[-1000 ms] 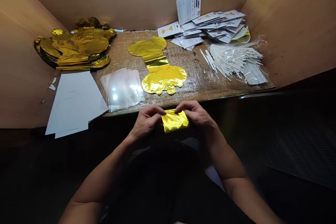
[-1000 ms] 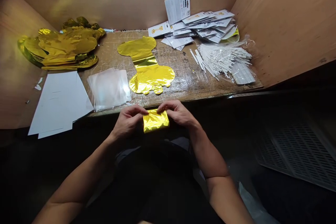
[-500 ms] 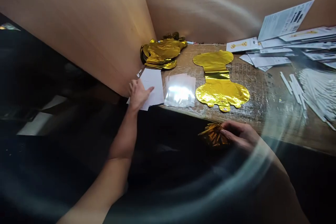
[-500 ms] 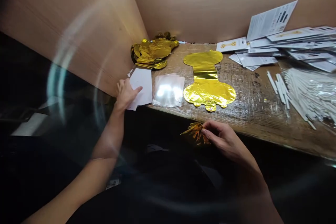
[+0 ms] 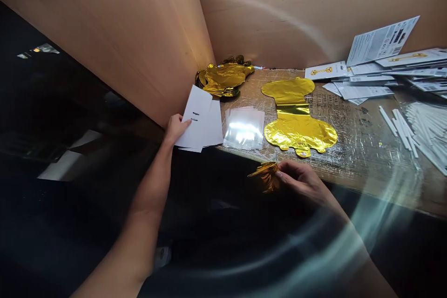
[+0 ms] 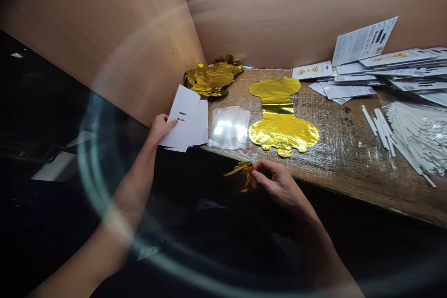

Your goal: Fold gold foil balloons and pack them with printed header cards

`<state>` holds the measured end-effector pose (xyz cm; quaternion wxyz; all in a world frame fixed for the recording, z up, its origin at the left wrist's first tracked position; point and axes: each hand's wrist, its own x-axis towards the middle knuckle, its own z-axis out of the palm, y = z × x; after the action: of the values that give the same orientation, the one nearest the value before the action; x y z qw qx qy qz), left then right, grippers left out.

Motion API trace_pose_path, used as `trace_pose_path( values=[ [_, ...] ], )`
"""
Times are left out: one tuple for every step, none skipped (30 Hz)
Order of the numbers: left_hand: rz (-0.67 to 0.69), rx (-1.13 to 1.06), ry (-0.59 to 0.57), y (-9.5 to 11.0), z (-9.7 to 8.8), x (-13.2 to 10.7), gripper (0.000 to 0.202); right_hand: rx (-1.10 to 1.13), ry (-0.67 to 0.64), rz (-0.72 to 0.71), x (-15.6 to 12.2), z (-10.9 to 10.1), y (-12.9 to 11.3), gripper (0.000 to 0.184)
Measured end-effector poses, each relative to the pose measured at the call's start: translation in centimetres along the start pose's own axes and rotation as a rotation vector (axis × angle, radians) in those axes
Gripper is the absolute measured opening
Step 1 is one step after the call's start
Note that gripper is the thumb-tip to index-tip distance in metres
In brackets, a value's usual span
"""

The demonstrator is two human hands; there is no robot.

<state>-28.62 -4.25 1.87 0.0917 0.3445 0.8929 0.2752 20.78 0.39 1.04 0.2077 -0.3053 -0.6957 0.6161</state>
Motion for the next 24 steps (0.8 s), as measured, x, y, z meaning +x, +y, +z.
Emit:
trace_pose_path(
  values=[
    [0.004,-0.169,-0.013,0.2,-0.3,-0.7,0.037,0.085,0.009,0.003,0.2,0.5,-0.1,0.033],
    [0.023,-0.351,-0.025,0.6,-0.3,-1.7,0.04,0.176,0.028,-0.006,0.6,1.1,-0.2,0.033],
    [0.051,-0.525,-0.029,1.2,-0.1,-2.9,0.046,0.258,0.057,-0.027,1.1,1.8,-0.5,0.033],
    [0.084,-0.673,-0.03,2.0,0.5,-4.6,0.052,0.32,0.09,-0.058,1.7,2.6,-0.8,0.032],
    [0.115,-0.788,-0.034,3.1,1.3,-6.5,0.057,0.357,0.129,-0.093,2.4,3.4,-1.2,0.033],
    [0.134,-0.869,-0.044,4.3,2.4,-8.8,0.06,0.369,0.166,-0.122,3.1,4.1,-1.6,0.033],
    [0.148,-0.929,-0.082,5.5,3.6,-11.1,0.06,0.365,0.197,-0.14,3.9,4.7,-2.0,0.034],
    [0.163,-0.977,-0.155,6.6,4.7,-13.5,0.061,0.352,0.227,-0.147,4.6,5.1,-2.3,0.034],
    [0.188,-1.007,-0.249,7.5,5.8,-15.6,0.062,0.331,0.249,-0.143,5.0,5.2,-2.6,0.033],
    [0.213,-1.024,-0.385,8.2,6.7,-17.5,0.067,0.303,0.266,-0.13,5.2,5.0,-2.8,0.032],
    [0.231,-1.048,-0.518,8.7,7.4,-18.8,0.076,0.27,0.278,-0.112,5.2,4.7,-2.8,0.031],
    [0.239,-1.064,-0.648,9.0,8.1,-19.5,0.087,0.229,0.283,-0.092,4.8,4.1,-2.9,0.029],
    [0.231,-1.072,-0.77,9.3,8.6,-19.8,0.097,0.182,0.289,-0.075,4.2,3.5,-2.9,0.028],
    [0.205,-1.071,-0.878,9.7,9.2,-19.5,0.103,0.126,0.295,-0.066,3.5,2.8,-2.9,0.026],
    [0.16,-1.064,-0.978,10.0,9.7,-19.0,0.103,0.056,0.294,-0.062,2.7,2.1,-2.9,0.023],
    [0.104,-1.053,-1.079,10.5,10.3,-18.2,0.097,-0.023,0.291,-0.061,2.1,1.4,-2.8,0.021],
    [0.046,-1.05,-1.174,11.0,11.0,-17.5,0.085,-0.107,0.282,-0.056,1.5,0.9,-2.8,0.018],
    [-0.005,-1.066,-1.257,11.6,11.6,-16.8,0.073,-0.188,0.275,-0.049,1.0,0.4,-2.8,0.017],
    [-0.042,-1.091,-1.337,12.2,12.1,-16.3,0.062,-0.264,0.276,-0.036,0.7,0.0,-2.7,0.017],
    [-0.057,-1.11,-1.412,12.9,12.5,-16.0,0.053,-0.327,0.285,-0.02,0.5,-0.3,-2.7,0.017],
    [-0.047,-1.116,-1.473,13.5,12.8,-15.9,0.048,-0.375,0.301,0.0,0.3,-0.6,-2.6,0.018],
    [-0.015,-1.101,-1.521,14.1,12.8,-16.1,0.044,-0.407,0.32,0.016,0.2,-0.8,-2.5,0.02],
    [0.034,-1.069,-1.548,14.8,12.8,-16.4,0.042,-0.417,0.334,0.026,0.1,-1.1,-2.5,0.021],
    [0.09,-1.006,-1.574,15.5,12.5,-16.8,0.039,-0.398,0.337,0.03,-0.1,-1.3,-2.5,0.022]
  ],
)
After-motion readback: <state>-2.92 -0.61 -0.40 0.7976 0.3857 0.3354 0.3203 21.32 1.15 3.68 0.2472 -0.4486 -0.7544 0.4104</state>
